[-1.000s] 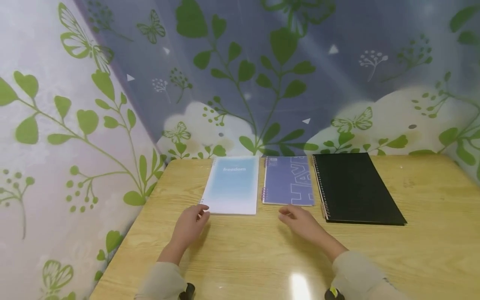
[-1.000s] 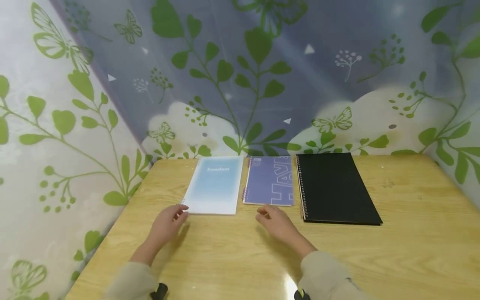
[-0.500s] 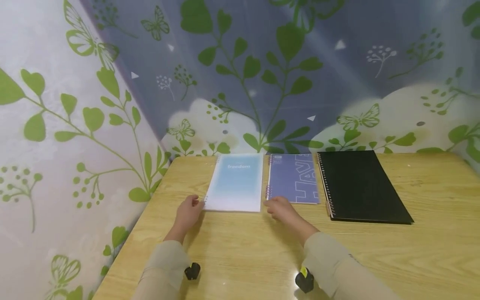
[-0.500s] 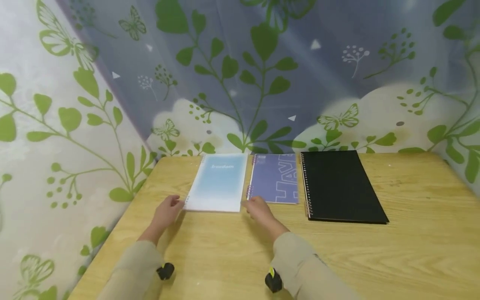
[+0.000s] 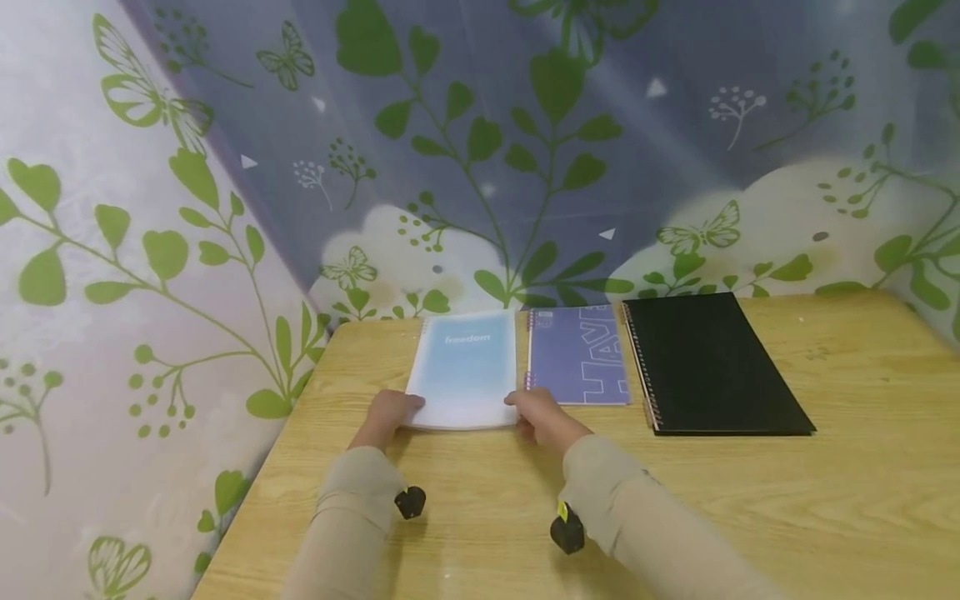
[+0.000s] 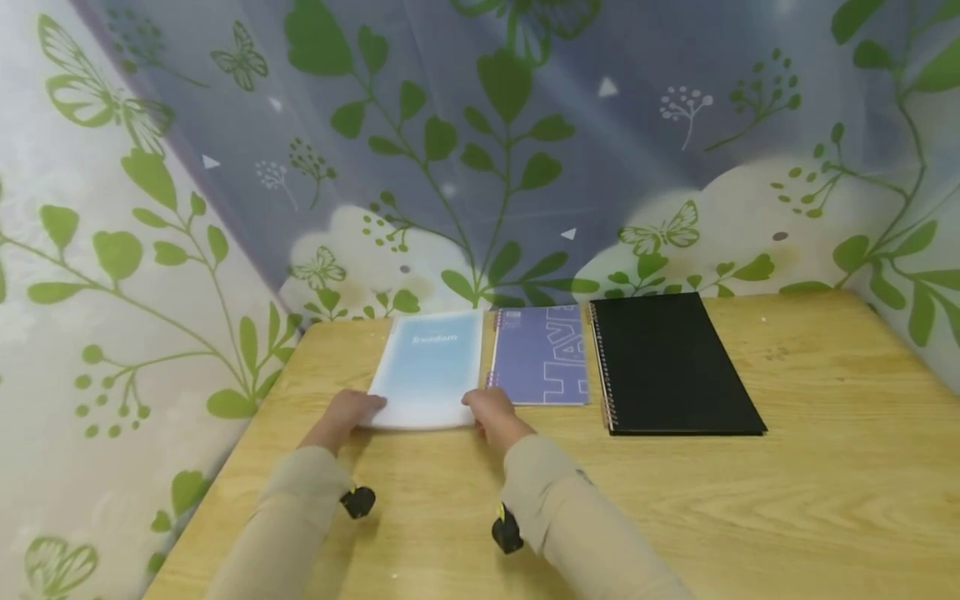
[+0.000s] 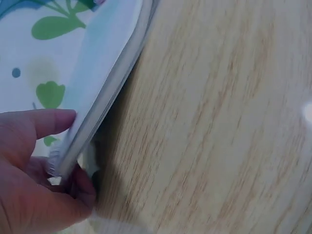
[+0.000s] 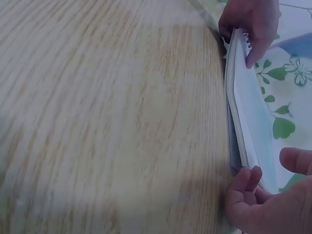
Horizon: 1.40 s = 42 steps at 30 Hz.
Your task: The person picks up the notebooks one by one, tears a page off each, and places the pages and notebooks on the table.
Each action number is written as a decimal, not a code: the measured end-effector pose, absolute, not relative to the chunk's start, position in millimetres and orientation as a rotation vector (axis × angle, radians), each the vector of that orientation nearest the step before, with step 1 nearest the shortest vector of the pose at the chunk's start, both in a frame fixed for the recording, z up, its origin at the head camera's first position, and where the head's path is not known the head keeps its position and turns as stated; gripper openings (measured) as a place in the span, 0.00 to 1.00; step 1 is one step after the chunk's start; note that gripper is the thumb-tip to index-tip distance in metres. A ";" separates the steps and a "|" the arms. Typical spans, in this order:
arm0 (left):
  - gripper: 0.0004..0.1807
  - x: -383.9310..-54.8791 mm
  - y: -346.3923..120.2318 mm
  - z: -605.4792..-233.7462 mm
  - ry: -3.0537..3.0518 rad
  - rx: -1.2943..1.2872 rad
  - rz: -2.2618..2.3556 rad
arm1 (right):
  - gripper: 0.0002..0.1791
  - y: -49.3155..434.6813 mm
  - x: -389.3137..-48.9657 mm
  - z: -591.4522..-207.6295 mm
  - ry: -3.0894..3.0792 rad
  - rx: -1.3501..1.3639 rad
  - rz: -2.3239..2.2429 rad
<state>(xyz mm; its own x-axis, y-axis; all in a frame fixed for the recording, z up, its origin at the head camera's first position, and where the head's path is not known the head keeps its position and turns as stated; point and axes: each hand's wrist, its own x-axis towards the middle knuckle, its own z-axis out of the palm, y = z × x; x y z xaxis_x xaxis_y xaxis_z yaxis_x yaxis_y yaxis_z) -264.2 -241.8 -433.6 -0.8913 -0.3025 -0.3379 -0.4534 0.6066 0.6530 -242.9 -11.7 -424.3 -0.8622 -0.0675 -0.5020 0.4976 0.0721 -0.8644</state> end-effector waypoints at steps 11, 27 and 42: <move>0.25 -256.4 -257.8 -450.6 2.358 -0.513 1.857 | 0.21 -20.7 -241.1 -428.4 2.001 0.464 -1.881; 0.18 -183.2 -282.2 -444.7 2.186 -0.507 1.968 | 0.34 -2.6 -207.8 -436.9 1.953 -0.093 -1.835; 0.18 -139.4 -282.0 -450.3 2.188 -0.510 1.883 | 0.43 -4.0 -158.4 -441.7 2.336 -0.434 -1.451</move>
